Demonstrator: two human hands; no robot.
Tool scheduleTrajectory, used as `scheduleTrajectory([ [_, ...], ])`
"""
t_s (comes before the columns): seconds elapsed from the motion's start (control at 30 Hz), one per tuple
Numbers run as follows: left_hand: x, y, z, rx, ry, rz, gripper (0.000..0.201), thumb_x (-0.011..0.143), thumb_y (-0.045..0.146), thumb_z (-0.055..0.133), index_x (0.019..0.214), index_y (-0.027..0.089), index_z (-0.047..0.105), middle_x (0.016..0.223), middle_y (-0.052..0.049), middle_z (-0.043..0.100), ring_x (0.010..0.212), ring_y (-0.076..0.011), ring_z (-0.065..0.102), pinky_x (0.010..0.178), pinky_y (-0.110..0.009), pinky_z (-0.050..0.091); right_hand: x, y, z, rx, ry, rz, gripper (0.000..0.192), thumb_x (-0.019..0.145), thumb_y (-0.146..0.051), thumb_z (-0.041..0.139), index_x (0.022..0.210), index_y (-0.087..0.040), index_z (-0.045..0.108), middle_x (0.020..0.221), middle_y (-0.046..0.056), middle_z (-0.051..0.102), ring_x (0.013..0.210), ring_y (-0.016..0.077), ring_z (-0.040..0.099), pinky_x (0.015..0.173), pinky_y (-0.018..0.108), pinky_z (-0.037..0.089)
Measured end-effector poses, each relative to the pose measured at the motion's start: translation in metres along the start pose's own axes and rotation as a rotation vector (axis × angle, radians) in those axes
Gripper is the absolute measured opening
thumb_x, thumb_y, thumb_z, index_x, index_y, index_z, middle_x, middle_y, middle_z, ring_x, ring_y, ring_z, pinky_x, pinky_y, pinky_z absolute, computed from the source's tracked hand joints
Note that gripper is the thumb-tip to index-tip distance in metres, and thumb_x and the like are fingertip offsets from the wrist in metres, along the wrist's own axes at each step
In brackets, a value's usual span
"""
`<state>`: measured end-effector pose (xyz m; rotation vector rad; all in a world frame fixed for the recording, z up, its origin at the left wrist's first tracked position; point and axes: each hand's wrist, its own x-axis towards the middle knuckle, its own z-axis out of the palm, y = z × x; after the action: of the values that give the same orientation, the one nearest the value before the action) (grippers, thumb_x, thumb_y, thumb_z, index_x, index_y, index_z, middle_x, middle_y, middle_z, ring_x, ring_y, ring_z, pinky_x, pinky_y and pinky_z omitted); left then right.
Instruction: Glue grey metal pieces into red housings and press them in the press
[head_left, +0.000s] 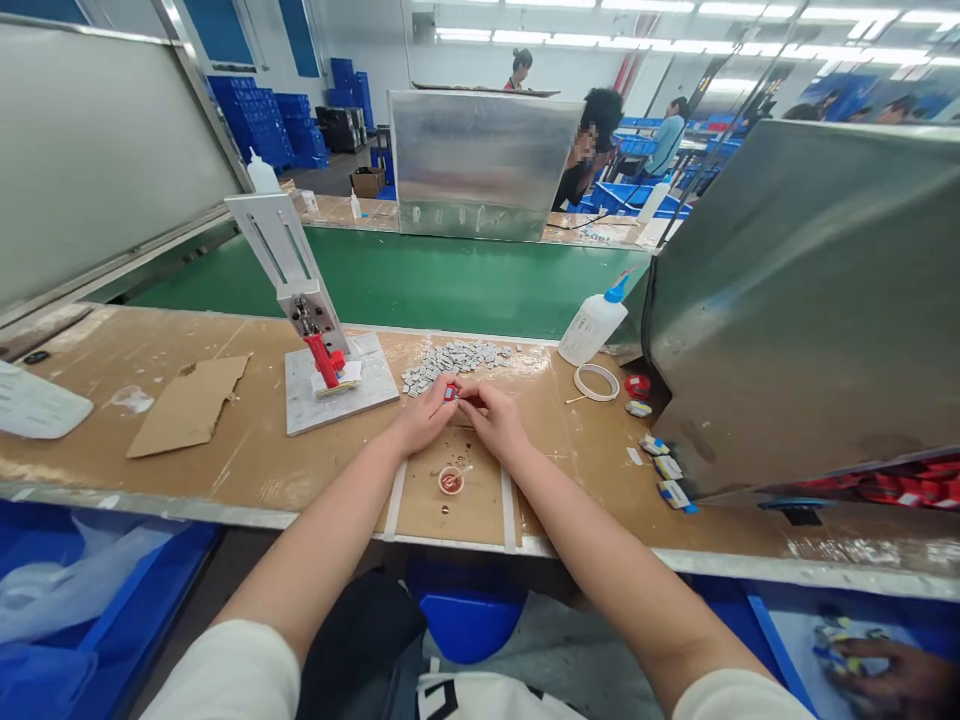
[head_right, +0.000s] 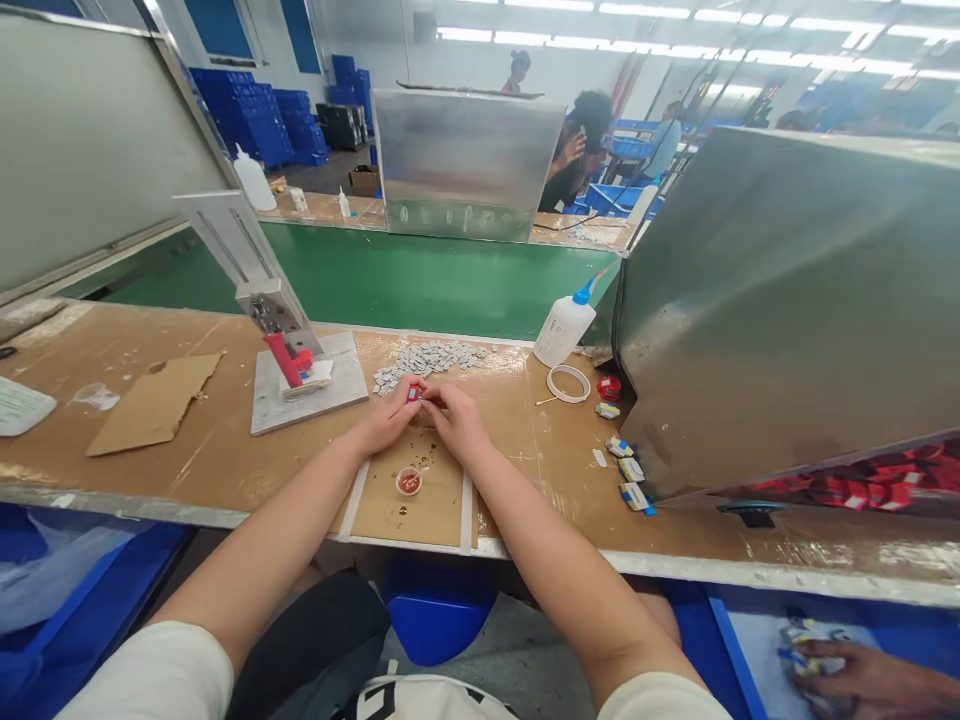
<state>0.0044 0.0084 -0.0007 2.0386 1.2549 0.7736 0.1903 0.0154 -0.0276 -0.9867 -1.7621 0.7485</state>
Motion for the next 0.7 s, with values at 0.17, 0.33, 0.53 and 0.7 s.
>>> scheduleTrajectory([
  [0.17,0.001,-0.004,0.002,-0.058,0.017,0.075,0.027,0.101,0.034,0.036,0.123,0.022,0.045,0.118,-0.008,0.061,0.104,-0.0227,0.060,0.098,-0.037,0.049,0.000,-0.001,-0.003,0.021,-0.013,-0.012,0.020,0.099,-0.041,0.061,0.103,-0.023,0.067,0.099,0.007,0.076,0.088,0.0219,0.071,0.082,0.036,0.057],
  [0.33,0.002,-0.008,0.002,0.004,0.012,0.078,0.028,0.103,0.037,0.037,0.125,0.021,0.044,0.119,-0.009,0.061,0.102,-0.0224,0.060,0.095,-0.037,0.049,0.003,-0.001,-0.008,-0.203,-0.172,-0.060,0.025,0.108,-0.040,0.046,0.093,-0.023,0.056,0.087,0.005,0.068,0.077,0.0201,0.061,0.072,0.032,0.047],
  [0.53,0.000,-0.004,0.001,0.075,-0.031,0.101,0.026,0.104,0.033,0.035,0.126,0.021,0.043,0.122,-0.011,0.062,0.107,-0.0236,0.062,0.098,-0.038,0.049,0.002,-0.001,-0.011,-0.390,-0.268,-0.246,0.031,0.113,-0.032,0.033,0.089,-0.023,0.050,0.085,0.006,0.063,0.074,0.0213,0.055,0.071,0.034,0.040],
  [0.7,-0.002,-0.006,0.004,0.180,-0.026,0.096,0.027,0.103,0.032,0.037,0.127,0.021,0.043,0.117,-0.011,0.063,0.105,-0.0251,0.063,0.096,-0.040,0.049,-0.004,0.000,-0.007,-0.351,-0.258,-0.204,0.028,0.112,-0.031,0.036,0.090,-0.023,0.051,0.085,0.005,0.064,0.075,0.0202,0.055,0.070,0.033,0.040],
])
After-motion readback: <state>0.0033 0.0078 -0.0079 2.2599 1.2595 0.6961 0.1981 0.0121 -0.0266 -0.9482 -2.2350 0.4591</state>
